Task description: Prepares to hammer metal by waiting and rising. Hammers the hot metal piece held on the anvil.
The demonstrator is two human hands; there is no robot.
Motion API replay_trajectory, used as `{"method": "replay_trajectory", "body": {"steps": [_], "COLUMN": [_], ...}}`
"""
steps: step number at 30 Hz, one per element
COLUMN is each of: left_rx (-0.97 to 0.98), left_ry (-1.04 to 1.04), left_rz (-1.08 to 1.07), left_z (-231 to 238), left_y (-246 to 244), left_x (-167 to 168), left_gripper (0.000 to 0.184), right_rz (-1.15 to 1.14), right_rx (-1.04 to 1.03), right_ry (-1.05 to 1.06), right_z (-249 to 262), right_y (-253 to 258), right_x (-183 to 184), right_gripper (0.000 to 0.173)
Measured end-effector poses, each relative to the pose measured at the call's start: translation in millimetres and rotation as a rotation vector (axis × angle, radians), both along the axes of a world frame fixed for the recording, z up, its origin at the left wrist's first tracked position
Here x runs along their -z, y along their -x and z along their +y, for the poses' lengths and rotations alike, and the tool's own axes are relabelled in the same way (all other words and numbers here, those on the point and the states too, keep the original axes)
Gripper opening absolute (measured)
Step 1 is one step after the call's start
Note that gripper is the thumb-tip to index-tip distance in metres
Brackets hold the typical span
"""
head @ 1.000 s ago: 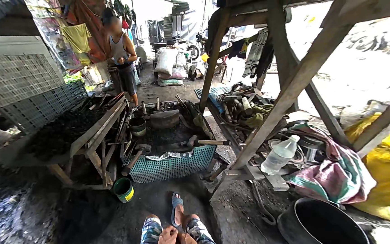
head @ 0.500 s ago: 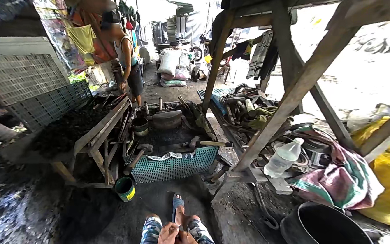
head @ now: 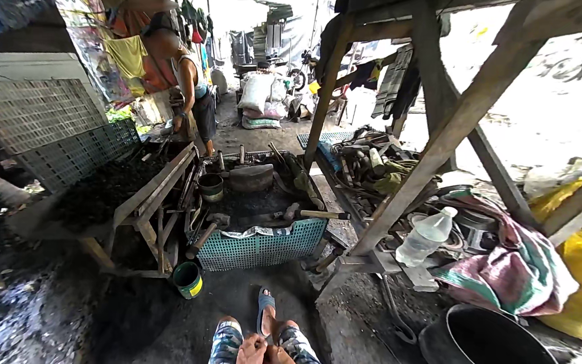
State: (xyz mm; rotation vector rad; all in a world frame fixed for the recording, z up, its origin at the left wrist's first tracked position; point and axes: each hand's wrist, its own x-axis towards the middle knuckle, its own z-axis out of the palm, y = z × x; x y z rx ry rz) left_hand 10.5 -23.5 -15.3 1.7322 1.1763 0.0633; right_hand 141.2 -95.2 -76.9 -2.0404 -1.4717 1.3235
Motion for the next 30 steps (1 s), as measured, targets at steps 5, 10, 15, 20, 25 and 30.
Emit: {"method": "replay_trajectory", "body": {"steps": [5, 10, 15, 20, 25, 30], "left_rx": [0.027, 0.032, 0.034, 0.063, 0.053, 0.039], "left_ry": [-0.009, -0.026, -0.016, -0.054, -0.051, -0.013], "left_rz": [0.034, 0.041, 0.038, 0.027, 0.035, 0.049], "left_z": [1.5, 2.6, 1.8, 1.6, 3.9, 4.3], "left_y": [-1.3, -0.9, -1.1, -1.1, -2.1, -2.2], "left_x": [-1.7, -0.9, -5.5, -8.0, -6.3, -4.5], "left_gripper": [0.033, 0.033, 0.033, 0.034, 0.034, 0.034], "right_rz": [-0.04, -0.017, -0.029, -0.032, -0.054, -0.05], "right_rx": [-0.043, -0.019, -0.025, -0.062, -0.061, -0.071], "right_ry": [0.034, 0.006, 0.045, 0.062, 0.08, 0.082], "right_z": [-1.3, 1.1, -0.3, -1.3, 0.7, -0.1], "right_y": [0.7, 0.6, 1.1, 1.4, 0.5, 0.6], "right_x": [-19.9, -8.0, -16.5, -39.9, -45.7, -41.9], "right_gripper": [0.053, 0.054, 0.055, 0.053, 0.055, 0.052]}}
